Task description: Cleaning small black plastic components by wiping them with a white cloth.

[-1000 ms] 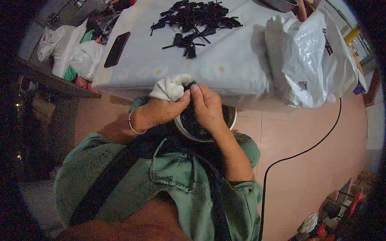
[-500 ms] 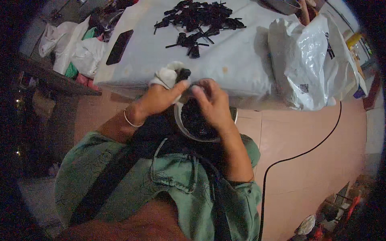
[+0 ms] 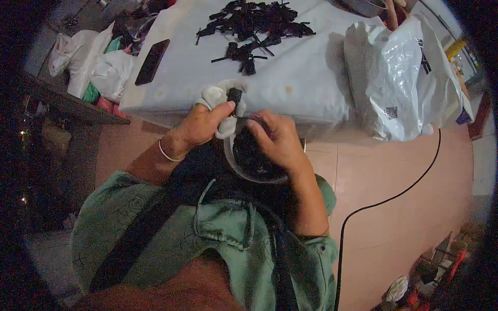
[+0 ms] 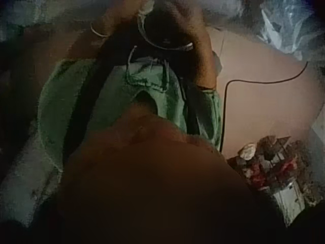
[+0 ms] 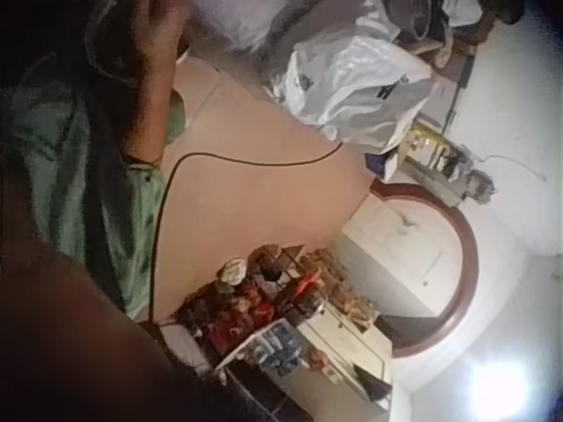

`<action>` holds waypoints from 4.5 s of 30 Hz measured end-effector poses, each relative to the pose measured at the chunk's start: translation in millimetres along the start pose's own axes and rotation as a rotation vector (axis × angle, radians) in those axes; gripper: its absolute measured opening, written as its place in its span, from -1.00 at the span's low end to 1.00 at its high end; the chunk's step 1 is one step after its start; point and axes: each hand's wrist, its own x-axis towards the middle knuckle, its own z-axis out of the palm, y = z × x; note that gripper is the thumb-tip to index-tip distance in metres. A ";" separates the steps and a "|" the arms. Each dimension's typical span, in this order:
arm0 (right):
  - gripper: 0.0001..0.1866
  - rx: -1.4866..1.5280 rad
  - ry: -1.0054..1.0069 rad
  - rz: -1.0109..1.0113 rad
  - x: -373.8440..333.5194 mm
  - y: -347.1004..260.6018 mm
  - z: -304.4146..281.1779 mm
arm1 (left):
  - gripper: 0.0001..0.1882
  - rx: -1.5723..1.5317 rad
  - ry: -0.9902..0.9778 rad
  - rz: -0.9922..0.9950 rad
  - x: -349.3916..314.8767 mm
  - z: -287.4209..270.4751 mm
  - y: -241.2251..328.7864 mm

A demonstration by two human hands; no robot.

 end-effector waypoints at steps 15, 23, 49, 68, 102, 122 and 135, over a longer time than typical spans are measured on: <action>-0.77 0.056 0.036 -0.043 2.3 2.8 11.6 | -0.64 0.332 -0.080 0.155 -4.0 8.2 2.4; -0.75 0.061 0.149 -0.075 -3.0 9.3 29.0 | -0.82 0.616 -0.063 0.379 -7.1 21.7 10.2; -0.68 0.159 0.029 0.098 -2.1 1.0 8.2 | -0.77 0.776 -0.116 0.417 -12.3 7.9 35.1; -0.67 0.005 0.152 0.041 5.8 5.8 3.3 | -0.76 0.416 0.297 0.447 119.8 -40.0 35.3; -0.74 -0.067 0.153 -0.089 2.9 -7.5 3.9 | -0.73 0.110 -0.030 0.153 -0.2 25.6 9.5; -0.82 0.092 0.078 0.034 0.3 5.9 5.0 | -0.72 -0.119 0.038 0.044 9.7 1.9 9.1; -0.90 0.030 0.094 -0.035 2.9 8.9 5.1 | -0.69 0.173 -0.153 0.236 -1.4 12.1 10.5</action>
